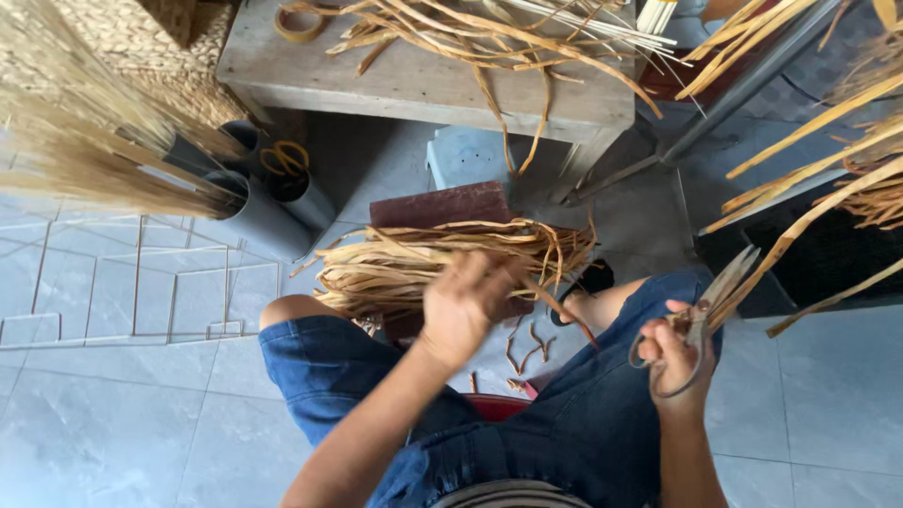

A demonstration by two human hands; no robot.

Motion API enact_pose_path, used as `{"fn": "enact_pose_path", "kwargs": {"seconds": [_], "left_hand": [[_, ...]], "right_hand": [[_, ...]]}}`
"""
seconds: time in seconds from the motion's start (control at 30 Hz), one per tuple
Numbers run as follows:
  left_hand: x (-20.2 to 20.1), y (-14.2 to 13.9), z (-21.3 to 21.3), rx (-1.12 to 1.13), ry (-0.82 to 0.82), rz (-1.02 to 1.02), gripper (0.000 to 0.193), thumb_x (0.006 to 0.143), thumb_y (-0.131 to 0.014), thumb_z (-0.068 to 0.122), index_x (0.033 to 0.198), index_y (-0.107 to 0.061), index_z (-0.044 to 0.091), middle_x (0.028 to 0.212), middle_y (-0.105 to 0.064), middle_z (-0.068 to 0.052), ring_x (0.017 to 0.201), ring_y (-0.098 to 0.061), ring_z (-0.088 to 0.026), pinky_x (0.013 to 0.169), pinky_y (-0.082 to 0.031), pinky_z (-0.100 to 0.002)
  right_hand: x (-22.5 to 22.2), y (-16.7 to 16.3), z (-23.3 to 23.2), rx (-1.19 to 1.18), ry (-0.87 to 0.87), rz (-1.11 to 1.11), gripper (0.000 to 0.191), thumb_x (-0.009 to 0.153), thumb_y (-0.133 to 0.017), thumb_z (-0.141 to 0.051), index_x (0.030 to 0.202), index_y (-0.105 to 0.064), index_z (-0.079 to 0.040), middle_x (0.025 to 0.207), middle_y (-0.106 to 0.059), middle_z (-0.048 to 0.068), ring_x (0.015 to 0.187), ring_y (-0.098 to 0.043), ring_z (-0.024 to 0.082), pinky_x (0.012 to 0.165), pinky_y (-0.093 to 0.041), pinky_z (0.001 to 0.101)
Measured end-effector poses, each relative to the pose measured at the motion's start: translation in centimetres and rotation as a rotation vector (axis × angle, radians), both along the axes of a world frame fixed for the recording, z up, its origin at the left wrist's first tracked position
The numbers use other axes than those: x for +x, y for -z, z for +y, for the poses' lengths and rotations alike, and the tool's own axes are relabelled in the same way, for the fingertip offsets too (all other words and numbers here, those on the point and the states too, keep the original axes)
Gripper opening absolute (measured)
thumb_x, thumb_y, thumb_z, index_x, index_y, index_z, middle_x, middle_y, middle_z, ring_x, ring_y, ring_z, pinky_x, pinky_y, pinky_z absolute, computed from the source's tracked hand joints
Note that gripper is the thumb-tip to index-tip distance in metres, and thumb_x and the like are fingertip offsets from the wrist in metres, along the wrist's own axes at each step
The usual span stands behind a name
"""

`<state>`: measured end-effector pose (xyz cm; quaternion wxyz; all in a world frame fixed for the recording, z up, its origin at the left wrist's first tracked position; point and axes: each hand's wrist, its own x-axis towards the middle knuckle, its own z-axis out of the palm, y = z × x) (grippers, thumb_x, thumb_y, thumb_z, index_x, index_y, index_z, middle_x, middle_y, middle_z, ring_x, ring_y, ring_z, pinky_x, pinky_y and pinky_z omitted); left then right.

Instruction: The person sits on a low stool and trims dried leaf strips with scissors, cutting off ends and uneven edges. They place the trimmed strips onto a growing pile on their lap and set trimmed bundles onto the table, discarding scraps to the side.

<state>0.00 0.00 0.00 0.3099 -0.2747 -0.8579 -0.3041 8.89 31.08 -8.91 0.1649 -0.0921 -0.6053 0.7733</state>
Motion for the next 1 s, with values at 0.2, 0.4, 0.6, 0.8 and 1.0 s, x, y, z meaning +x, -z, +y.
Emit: {"fn": "enact_pose_path", "kwargs": {"seconds": [0.2, 0.4, 0.6, 0.8, 1.0], "left_hand": [[7.2, 5.5, 3.1, 0.195, 0.095, -0.296, 0.031, 0.082, -0.076, 0.006, 0.112, -0.071, 0.011, 0.107, -0.065, -0.004, 0.097, -0.065, -0.026, 0.083, -0.057, -0.036], [10.0, 12.0, 2.3, 0.714, 0.102, -0.591, 0.033, 0.089, -0.070, 0.003, 0.121, -0.066, 0.006, 0.119, -0.064, -0.012, 0.102, -0.067, -0.027, 0.087, -0.057, -0.035], [6.9, 18.8, -1.2, 1.696, -0.036, -1.276, 0.033, 0.104, -0.054, 0.031, 0.115, -0.062, 0.001, 0.105, -0.070, -0.016, 0.089, -0.069, -0.027, 0.079, -0.057, -0.042], [2.1, 19.8, -5.3, 2.027, 0.011, -1.329, 0.039, 0.104, -0.042, 0.038, 0.116, -0.055, 0.004, 0.102, -0.071, -0.015, 0.091, -0.071, -0.028, 0.080, -0.059, -0.042], [1.2, 13.6, -9.7, 1.849, 0.193, -0.856, 0.035, 0.112, -0.048, 0.030, 0.124, -0.057, -0.001, 0.099, -0.066, -0.009, 0.083, -0.062, -0.017, 0.076, -0.055, -0.034]], "right_hand": [[2.4, 1.6, -7.5, 0.268, -0.235, -0.006, 0.040, 0.093, -0.064, -0.006, 0.133, -0.055, -0.006, 0.109, -0.066, 0.011, 0.082, -0.058, 0.008, 0.071, -0.050, 0.0250], [4.0, 2.6, -10.8, 0.101, -0.372, -0.344, 0.042, 0.089, -0.069, -0.003, 0.129, -0.056, -0.008, 0.085, -0.070, 0.009, 0.051, -0.046, 0.005, 0.043, -0.033, 0.0207], [5.8, 2.7, -8.5, 0.279, -0.551, -0.178, 0.052, 0.084, -0.077, 0.001, 0.132, -0.057, -0.006, 0.091, -0.073, 0.009, 0.076, -0.067, 0.012, 0.069, -0.053, 0.0258], [7.7, 3.9, -7.6, 0.299, -0.745, -0.305, 0.057, 0.077, -0.083, 0.004, 0.128, -0.058, -0.004, 0.096, -0.072, 0.006, 0.084, -0.070, 0.014, 0.076, -0.060, 0.0306], [8.6, 3.6, -6.2, 0.385, -0.759, -0.507, 0.062, 0.077, -0.082, 0.001, 0.133, -0.057, -0.007, 0.097, -0.074, 0.006, 0.082, -0.070, 0.013, 0.077, -0.059, 0.0299]]}}
